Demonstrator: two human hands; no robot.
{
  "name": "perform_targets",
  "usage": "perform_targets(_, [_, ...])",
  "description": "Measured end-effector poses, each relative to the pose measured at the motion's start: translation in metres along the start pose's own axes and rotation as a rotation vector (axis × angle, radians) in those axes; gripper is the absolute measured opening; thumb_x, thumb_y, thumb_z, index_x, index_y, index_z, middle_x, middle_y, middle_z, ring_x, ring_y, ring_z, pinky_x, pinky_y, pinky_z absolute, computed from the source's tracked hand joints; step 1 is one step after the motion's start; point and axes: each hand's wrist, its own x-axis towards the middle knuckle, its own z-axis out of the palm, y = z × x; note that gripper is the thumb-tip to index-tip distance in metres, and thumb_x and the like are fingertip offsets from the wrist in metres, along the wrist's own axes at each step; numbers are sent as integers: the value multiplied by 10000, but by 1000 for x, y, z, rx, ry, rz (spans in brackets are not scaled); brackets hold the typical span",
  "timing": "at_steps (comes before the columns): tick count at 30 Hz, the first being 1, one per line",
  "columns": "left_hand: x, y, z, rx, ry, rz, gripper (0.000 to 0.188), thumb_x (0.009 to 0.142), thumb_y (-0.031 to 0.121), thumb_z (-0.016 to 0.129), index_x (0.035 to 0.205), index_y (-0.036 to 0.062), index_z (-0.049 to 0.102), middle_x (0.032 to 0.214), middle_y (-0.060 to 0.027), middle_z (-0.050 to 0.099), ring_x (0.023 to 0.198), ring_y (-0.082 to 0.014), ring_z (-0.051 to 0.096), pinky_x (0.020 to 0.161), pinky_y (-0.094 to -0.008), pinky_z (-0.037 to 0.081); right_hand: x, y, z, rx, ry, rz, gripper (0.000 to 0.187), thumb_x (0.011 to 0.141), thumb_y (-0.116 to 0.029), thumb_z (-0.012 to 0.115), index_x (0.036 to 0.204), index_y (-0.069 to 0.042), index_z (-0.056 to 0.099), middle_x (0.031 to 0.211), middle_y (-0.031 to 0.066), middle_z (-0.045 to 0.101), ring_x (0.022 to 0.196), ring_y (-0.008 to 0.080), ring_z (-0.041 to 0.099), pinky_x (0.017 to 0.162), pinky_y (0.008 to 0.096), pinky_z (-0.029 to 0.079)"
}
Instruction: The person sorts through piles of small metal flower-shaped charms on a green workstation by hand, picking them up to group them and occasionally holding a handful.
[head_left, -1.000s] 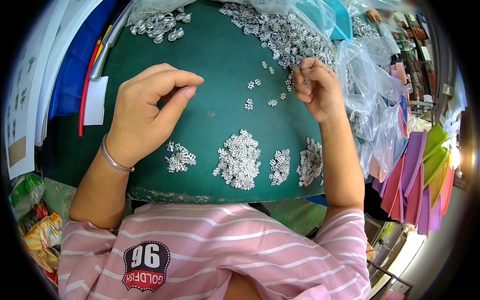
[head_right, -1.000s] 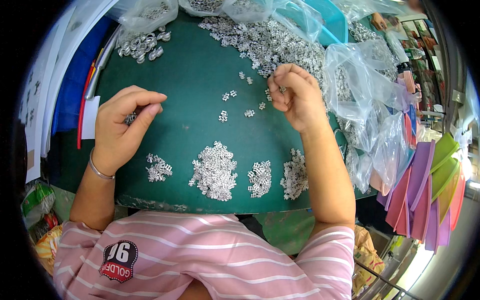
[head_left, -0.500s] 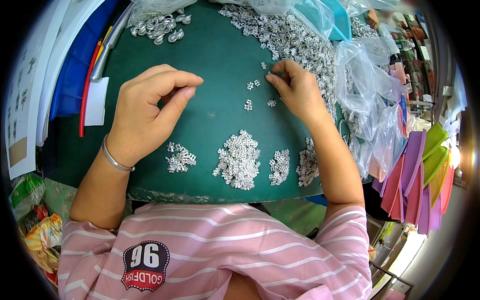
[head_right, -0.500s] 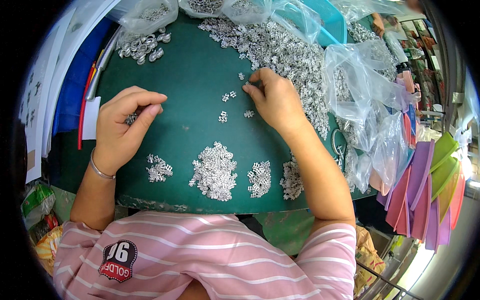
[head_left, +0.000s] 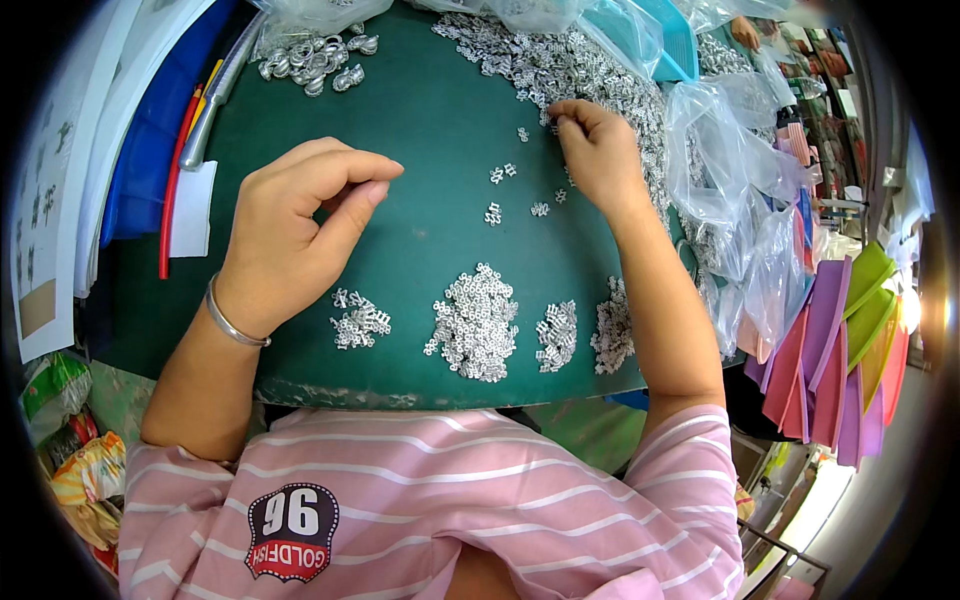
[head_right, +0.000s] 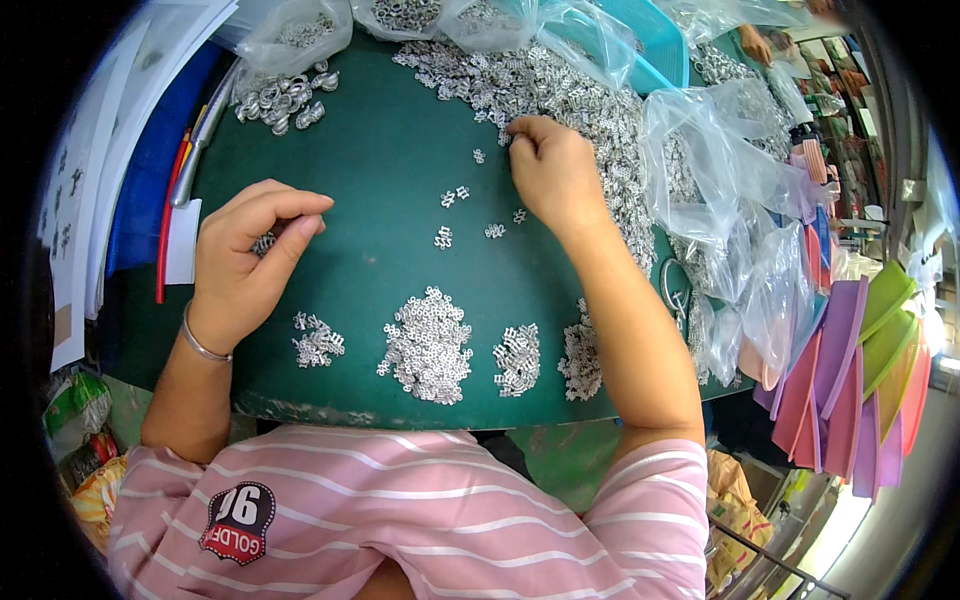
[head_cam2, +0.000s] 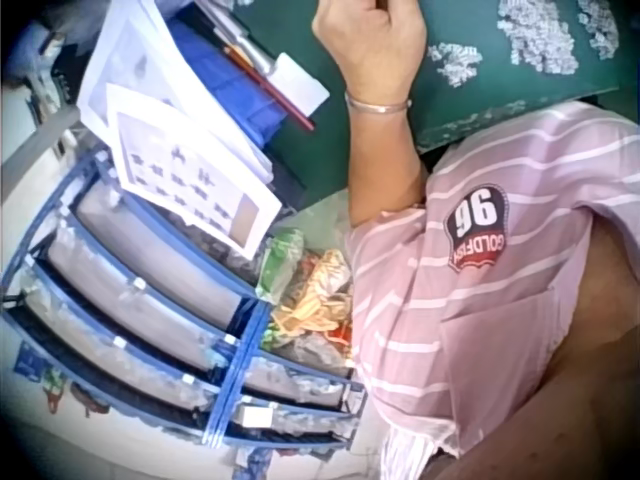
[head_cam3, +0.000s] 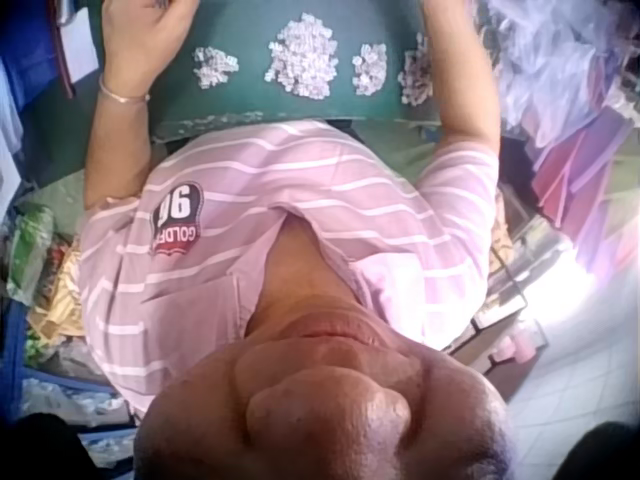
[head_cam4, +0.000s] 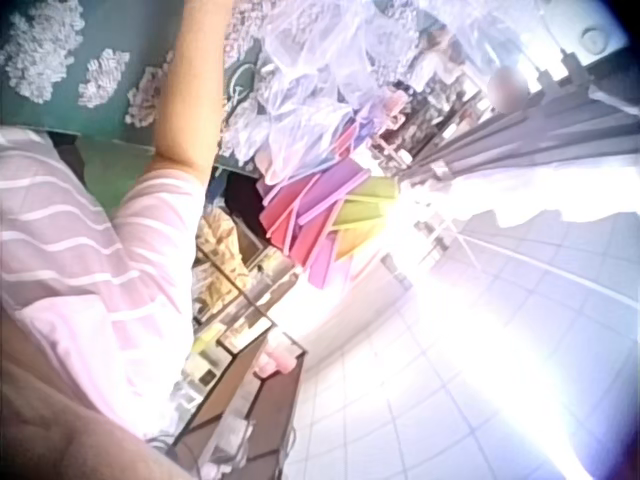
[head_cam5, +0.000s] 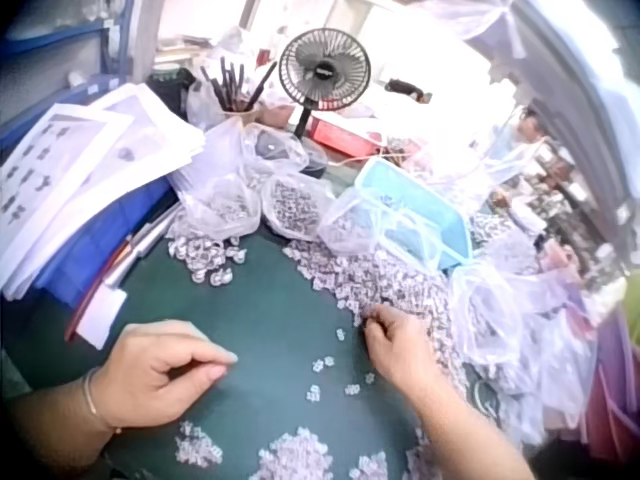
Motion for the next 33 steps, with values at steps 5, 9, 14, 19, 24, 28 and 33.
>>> perform_targets(5, [1,1,-1,2,-6,-8,130,815,-17,584,926,7,648,770,-71,605,682,-132,573,583,-229,423,-11,1,-4,-24,-86,-69,232,809,-104,514,967,-26,665,745,190,643,670,274,647,683,334,500])
perform_targets(9, [-1,0,-1,-2,-3,-2,132,815,-18,585,928,9,649,770,-69,602,676,-129,566,577,-227,415,-20,-8,-15,-1,-152,26,209,804,-91,559,972,-30,666,747,171,649,657,251,650,665,323,502])
perform_targets(14, [-1,1,0,-11,-2,10,134,815,-18,585,929,12,650,766,-65,598,671,-127,561,579,-225,414,-23,5,-1,35,-31,-153,178,793,-99,634,953,-28,669,729,157,644,623,208,634,607,303,492])
perform_targets(19, [-1,-1,0,12,-9,2,131,816,-16,586,926,14,650,771,-65,602,673,-126,563,577,-226,415,-19,-6,-5,6,-184,-59,112,808,-91,642,885,-10,655,684,90,628,573,131,567,557,263,451])
perform_targets(24, [-1,1,-1,-6,-3,5,131,815,-16,588,926,15,650,771,-66,606,675,-127,566,574,-229,418,-16,6,-11,413,-177,82,95,832,-95,632,844,0,628,670,-38,554,595,39,462,519,211,379])
perform_targets(28, [-1,1,-1,-2,-2,13,136,813,-18,588,929,15,650,768,-66,605,673,-128,566,574,-229,419,-17,3,-4,215,-96,-68,109,807,-86,645,866,6,641,707,65,621,597,123,552,562,262,443])
perform_targets(33, [-1,0,-1,-2,0,3,134,807,-19,593,923,14,651,765,-69,607,669,-134,567,575,-228,421,-20,-4,-3,-5,-131,-158,125,786,-95,647,865,2,646,770,161,631,621,236,602,619,321,481])
